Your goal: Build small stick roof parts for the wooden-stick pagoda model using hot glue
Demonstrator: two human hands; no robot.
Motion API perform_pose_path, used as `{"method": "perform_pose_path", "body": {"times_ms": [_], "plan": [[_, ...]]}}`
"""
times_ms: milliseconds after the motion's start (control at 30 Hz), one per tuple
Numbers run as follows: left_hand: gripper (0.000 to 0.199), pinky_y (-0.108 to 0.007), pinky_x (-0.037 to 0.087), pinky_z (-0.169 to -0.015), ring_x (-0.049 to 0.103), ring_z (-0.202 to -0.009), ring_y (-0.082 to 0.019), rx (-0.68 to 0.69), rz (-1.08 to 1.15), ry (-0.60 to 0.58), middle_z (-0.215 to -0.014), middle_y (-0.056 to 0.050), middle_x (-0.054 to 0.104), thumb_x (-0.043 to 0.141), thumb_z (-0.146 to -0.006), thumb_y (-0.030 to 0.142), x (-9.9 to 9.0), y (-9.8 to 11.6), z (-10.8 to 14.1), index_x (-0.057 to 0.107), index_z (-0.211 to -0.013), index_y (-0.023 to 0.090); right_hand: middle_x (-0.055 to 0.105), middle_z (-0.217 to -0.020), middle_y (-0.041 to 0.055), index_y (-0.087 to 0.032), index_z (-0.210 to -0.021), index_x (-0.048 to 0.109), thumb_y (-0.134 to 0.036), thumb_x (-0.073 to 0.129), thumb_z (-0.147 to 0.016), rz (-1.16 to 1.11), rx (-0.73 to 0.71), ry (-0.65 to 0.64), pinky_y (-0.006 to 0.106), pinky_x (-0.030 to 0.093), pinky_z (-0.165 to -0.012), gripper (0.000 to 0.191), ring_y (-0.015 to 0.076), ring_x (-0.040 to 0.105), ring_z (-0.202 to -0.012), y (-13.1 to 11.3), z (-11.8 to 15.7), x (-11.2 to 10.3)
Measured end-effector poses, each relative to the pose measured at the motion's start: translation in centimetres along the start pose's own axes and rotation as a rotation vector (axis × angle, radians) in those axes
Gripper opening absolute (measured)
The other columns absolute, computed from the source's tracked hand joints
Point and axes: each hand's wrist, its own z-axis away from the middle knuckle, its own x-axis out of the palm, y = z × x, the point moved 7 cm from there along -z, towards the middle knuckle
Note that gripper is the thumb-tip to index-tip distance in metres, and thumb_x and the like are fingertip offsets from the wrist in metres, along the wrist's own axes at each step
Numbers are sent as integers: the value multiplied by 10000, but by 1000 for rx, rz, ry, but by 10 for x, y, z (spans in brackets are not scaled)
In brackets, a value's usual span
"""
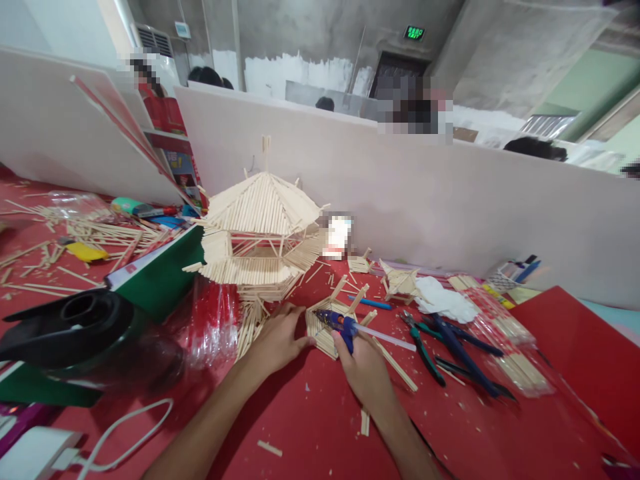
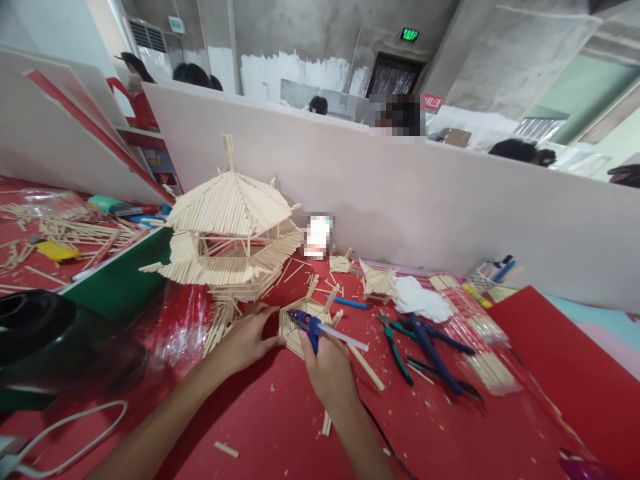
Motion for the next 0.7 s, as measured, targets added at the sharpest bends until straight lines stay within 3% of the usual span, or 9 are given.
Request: {"method": "perform_pose_path", "body": {"times_ms": [333,567,700], "plan": [[560,-409,436,-1008,580,-1175,-318,-5,8,-6,-1264,-148,598,697,-805,409,-2,2,-1,567,-1307,199,693,-1053,110,-174,-1083,654,-466,378,-990,-30,-41,34,329,483,-869,412,249,657,-995,2,4,5],[604,-422,438,-1009,566,-1204,-332,16,-41,-15,-1316,-177,574,711,-804,373,-3,3,1,526,-1342,171,716,-1096,112,-179,-1091,692,-428,438,-961,-187,-52,19,349,489,-925,378,267,656,-1057,-7,8,-11],[517,-440,424,-1030,535,-1238,-339,82,-90,-10,-1308,-193,585,692,-828,315,-12,4,2,552,-1295,144,750,-928,120,-142,-1044,709,-492,535,-900,-335,50,55,360,538,-823,417,292,693,-895,18,27,-29]]}}
